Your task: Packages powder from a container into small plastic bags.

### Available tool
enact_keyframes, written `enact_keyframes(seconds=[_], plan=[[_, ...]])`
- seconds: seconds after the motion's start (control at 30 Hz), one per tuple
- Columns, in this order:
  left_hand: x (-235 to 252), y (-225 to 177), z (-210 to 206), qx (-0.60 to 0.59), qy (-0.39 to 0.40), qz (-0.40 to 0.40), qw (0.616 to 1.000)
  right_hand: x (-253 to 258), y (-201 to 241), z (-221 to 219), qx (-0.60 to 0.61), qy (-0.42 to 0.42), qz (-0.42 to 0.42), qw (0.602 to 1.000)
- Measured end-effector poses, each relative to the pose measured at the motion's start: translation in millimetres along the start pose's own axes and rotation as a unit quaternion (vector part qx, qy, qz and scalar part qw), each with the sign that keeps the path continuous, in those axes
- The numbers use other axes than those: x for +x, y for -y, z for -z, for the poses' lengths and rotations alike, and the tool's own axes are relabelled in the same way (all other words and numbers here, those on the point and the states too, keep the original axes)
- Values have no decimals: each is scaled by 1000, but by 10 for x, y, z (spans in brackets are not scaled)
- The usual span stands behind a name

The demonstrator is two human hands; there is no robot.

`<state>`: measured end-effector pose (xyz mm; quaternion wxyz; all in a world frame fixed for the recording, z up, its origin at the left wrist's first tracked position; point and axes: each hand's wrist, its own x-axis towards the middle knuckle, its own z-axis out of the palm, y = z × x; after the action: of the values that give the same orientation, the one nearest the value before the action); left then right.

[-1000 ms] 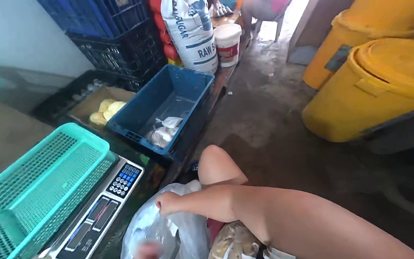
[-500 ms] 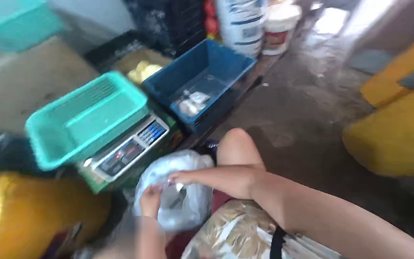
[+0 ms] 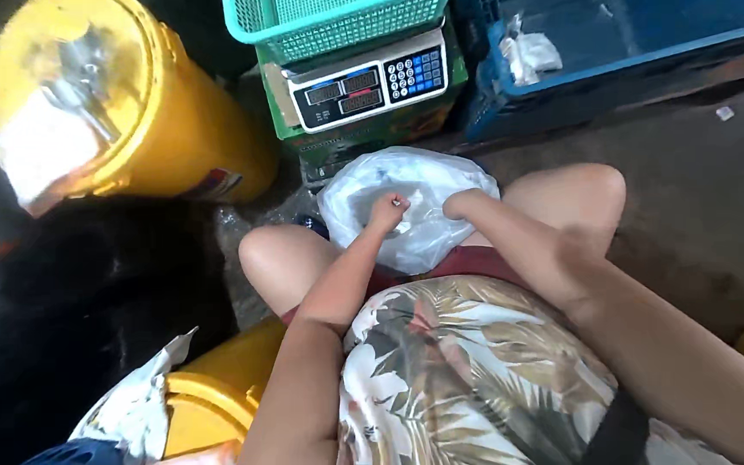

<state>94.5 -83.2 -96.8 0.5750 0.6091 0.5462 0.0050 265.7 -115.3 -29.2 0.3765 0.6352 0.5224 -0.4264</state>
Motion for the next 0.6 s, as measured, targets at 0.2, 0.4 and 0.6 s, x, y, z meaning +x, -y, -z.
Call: enact_keyframes(seconds=[0.2,0.4,0.6], plan=[[122,29,126,-75,-62,-28,995,525,-80,-205,240,-203,122,942],[65,-52,100,-294,-71,-9,953,870,98,-248,390,-297,207,847],[77,-60,263,-294,-141,-5,945,578,209,59,345,-276,88,893]])
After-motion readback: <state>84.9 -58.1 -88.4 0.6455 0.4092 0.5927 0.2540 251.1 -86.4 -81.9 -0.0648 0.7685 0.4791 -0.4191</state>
